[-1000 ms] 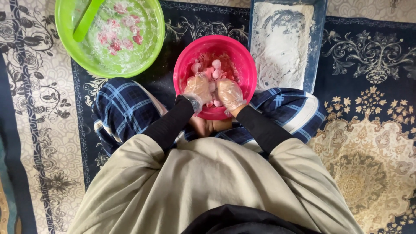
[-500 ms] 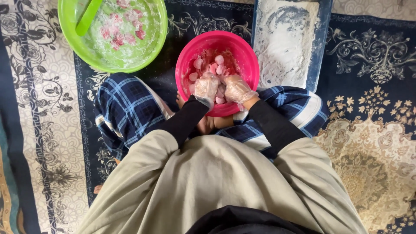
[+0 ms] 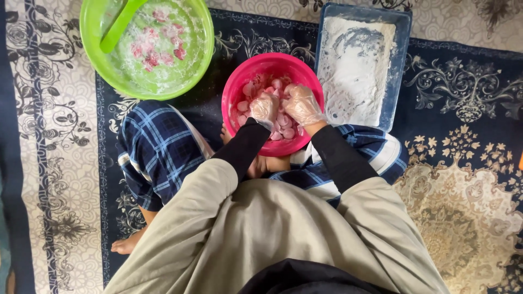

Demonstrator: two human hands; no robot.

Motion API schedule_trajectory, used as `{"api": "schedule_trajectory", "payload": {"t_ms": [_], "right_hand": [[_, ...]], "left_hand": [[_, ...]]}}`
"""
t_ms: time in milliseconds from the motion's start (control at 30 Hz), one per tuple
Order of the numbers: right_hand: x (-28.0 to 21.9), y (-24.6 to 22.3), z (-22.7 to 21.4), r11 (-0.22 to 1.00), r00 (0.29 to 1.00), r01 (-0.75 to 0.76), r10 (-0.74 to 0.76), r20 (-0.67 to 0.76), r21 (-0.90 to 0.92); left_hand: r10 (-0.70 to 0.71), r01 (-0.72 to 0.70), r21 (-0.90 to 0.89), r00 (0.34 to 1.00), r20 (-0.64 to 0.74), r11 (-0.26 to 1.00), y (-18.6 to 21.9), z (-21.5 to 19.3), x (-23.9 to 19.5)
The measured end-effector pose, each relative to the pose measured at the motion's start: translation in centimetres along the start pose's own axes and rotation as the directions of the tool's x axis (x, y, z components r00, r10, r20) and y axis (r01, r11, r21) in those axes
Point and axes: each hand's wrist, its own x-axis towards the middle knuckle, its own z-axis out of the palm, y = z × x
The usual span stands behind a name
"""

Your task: Mixing and kneading a pink dough-like substance in a red bowl by hand while sitting on the floor.

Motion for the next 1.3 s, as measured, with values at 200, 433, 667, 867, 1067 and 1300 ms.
{"api": "schedule_trajectory", "payload": {"t_ms": [200, 433, 667, 867, 1067, 1300], "right_hand": [[0.7, -6.0, -3.9, 0.998, 0.989, -0.021, 0.031, 0.148, -0.066], [1.9, -6.2, -4.9, 0.991, 0.937, 0.099, -0.064, 0.344, -0.086], [1.1, -6.7, -3.0, 0.983, 0.947, 0.092, -0.037, 0.319, -0.157], [1.2, -5.5, -0.8, 0.944, 0.954, 0.149, -0.059, 0.293, -0.294], [1.4, -5.4, 1.9, 0.858, 0.971, 0.193, -0.097, 0.217, -0.477], [0.9, -4.0, 4.6, 0.839, 0.981, 0.192, -0.148, 0.127, -0.509]], "left_hand": [[-0.082, 0.081, -0.057, 0.996, -0.02, 0.995, 0.6, 4.8, -2.5], [0.131, -0.052, -0.303, 0.961, 0.245, 0.952, -2.0, 1.8, -2.4], [0.263, -0.206, -0.277, 0.947, 0.186, 0.938, -3.3, 1.1, -0.3], [0.31, 0.276, -0.449, 0.427, 0.85, 0.85, -6.6, -5.9, 7.6], [0.227, 0.137, -0.354, 0.548, 0.805, 0.925, -10.4, -10.7, 12.4], [0.083, 0.213, -0.285, 0.647, 0.758, 0.935, -14.3, -7.0, 13.6]]}}
